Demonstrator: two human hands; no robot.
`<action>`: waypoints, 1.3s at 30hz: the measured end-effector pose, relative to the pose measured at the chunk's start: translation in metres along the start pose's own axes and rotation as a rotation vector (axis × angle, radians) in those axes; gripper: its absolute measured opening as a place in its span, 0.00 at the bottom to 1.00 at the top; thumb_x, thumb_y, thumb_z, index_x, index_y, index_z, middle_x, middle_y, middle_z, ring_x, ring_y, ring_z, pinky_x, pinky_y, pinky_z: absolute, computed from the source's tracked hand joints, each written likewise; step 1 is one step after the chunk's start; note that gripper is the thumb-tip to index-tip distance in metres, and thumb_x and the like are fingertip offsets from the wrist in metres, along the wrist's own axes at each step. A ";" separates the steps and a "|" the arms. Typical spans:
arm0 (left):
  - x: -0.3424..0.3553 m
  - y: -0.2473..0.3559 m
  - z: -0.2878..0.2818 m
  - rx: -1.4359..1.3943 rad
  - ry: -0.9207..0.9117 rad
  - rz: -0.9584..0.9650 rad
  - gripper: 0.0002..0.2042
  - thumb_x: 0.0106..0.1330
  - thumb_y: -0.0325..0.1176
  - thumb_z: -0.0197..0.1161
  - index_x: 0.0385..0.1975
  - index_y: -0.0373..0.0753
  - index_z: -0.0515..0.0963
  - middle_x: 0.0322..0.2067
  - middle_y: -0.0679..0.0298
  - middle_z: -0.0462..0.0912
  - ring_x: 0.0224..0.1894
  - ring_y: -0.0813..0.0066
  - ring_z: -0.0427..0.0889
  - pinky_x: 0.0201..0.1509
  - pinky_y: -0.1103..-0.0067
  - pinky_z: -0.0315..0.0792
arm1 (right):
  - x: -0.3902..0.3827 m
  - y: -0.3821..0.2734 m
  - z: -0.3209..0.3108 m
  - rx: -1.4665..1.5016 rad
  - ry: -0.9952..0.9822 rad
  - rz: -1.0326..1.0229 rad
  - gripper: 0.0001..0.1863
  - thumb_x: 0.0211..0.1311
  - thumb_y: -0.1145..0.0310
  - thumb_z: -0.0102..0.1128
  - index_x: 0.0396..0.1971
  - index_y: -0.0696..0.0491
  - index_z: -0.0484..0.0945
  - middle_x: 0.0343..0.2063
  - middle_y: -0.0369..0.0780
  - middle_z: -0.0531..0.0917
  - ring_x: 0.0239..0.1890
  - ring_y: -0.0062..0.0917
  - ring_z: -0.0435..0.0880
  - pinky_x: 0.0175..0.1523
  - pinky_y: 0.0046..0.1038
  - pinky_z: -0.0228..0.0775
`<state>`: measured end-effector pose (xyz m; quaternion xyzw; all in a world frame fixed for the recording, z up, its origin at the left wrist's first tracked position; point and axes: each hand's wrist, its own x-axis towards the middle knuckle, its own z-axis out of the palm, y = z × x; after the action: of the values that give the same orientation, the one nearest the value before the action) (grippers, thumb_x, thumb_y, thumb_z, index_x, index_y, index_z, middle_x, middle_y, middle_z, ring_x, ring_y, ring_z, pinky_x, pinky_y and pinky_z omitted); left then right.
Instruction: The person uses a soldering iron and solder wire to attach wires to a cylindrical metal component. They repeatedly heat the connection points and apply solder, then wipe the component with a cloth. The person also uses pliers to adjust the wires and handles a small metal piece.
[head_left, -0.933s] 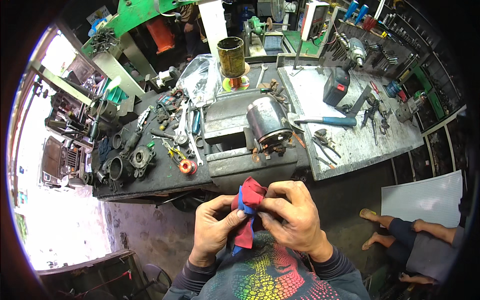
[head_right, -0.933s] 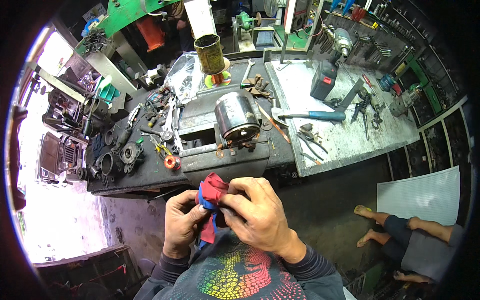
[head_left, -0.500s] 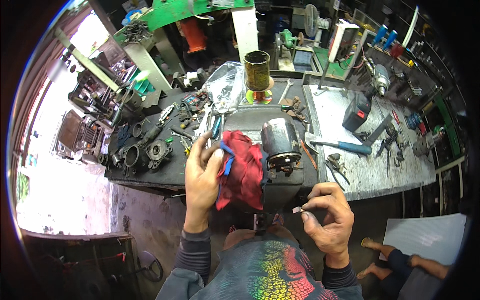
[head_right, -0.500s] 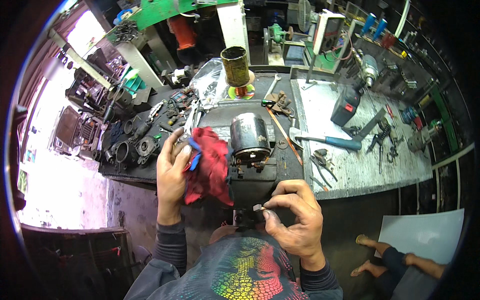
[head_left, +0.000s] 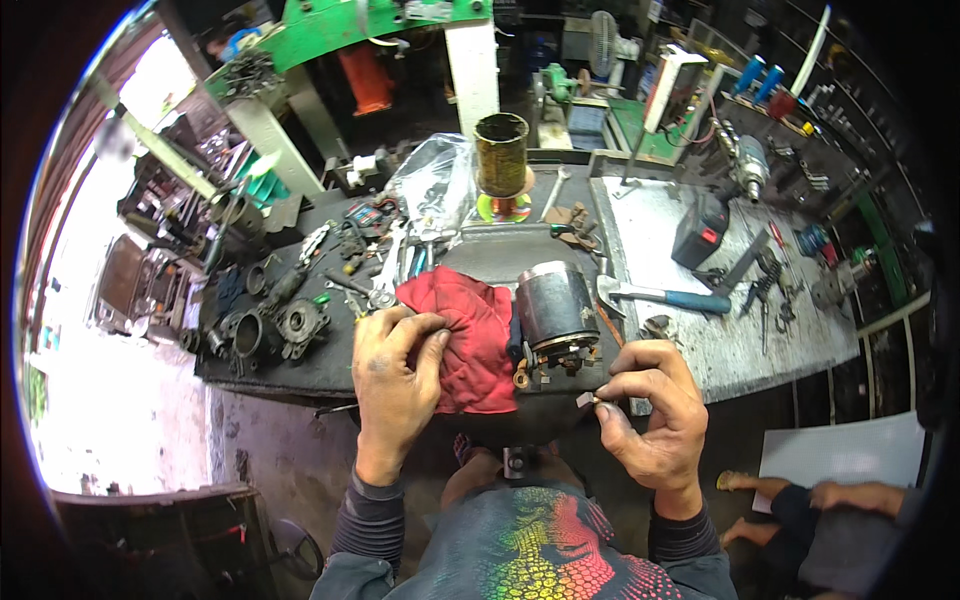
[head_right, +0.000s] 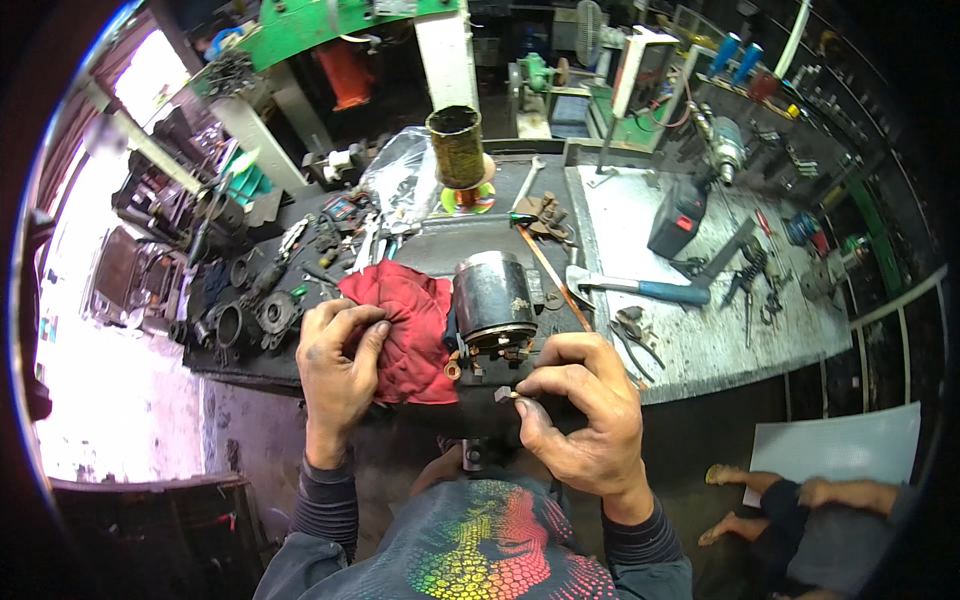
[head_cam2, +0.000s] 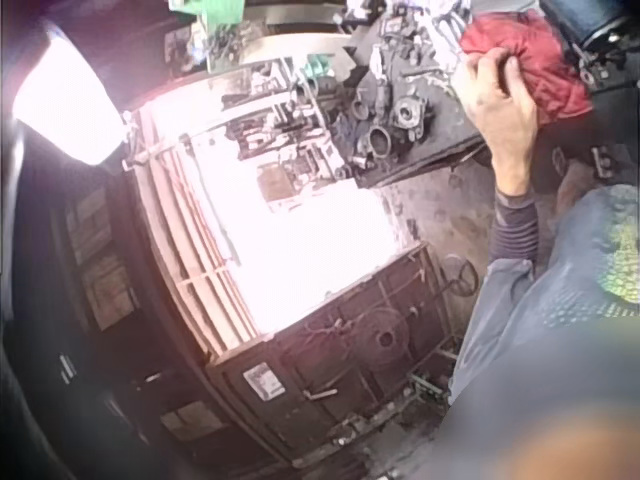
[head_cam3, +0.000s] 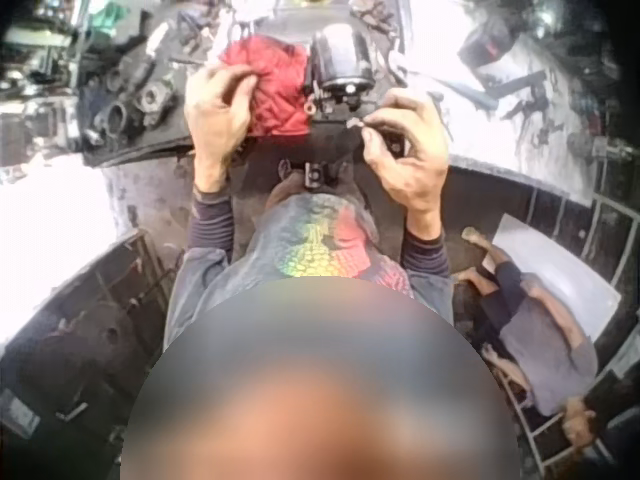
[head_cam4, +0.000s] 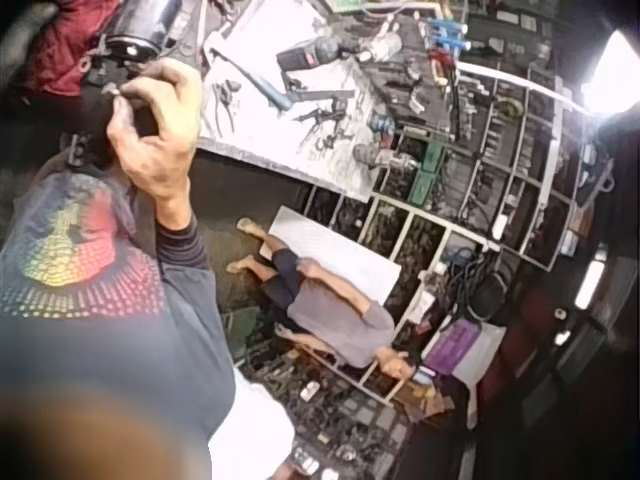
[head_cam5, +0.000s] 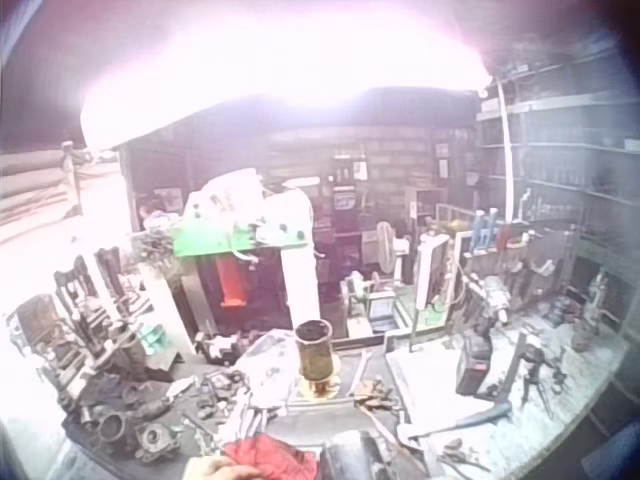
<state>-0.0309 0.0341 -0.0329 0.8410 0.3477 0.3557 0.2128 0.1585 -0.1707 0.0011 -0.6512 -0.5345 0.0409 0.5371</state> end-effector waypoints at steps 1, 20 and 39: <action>0.004 -0.001 0.001 0.108 -0.018 0.082 0.08 0.62 0.27 0.73 0.40 0.40 0.88 0.44 0.58 0.85 0.50 0.58 0.81 0.57 0.67 0.75 | 0.001 -0.002 0.003 -0.002 0.017 0.018 0.12 0.45 0.78 0.72 0.33 0.55 0.85 0.39 0.41 0.81 0.41 0.32 0.82 0.45 0.31 0.76; -0.004 0.043 0.006 -0.731 -0.380 -0.017 0.13 0.60 0.25 0.77 0.44 0.36 0.89 0.41 0.57 0.90 0.44 0.67 0.87 0.49 0.73 0.79 | 0.016 -0.007 0.017 -0.080 0.036 0.040 0.16 0.47 0.76 0.76 0.39 0.54 0.86 0.42 0.42 0.82 0.44 0.37 0.83 0.52 0.35 0.75; 0.001 0.059 0.020 -0.579 -0.289 -0.020 0.14 0.58 0.24 0.77 0.45 0.36 0.89 0.38 0.60 0.90 0.41 0.69 0.86 0.48 0.75 0.78 | 0.019 0.037 0.025 -0.077 0.039 -0.110 0.18 0.44 0.74 0.79 0.41 0.51 0.89 0.41 0.40 0.82 0.41 0.33 0.82 0.48 0.33 0.74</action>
<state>0.0099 -0.0067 -0.0094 0.7840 0.2064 0.3144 0.4938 0.1751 -0.1349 -0.0265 -0.6418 -0.5601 -0.0219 0.5234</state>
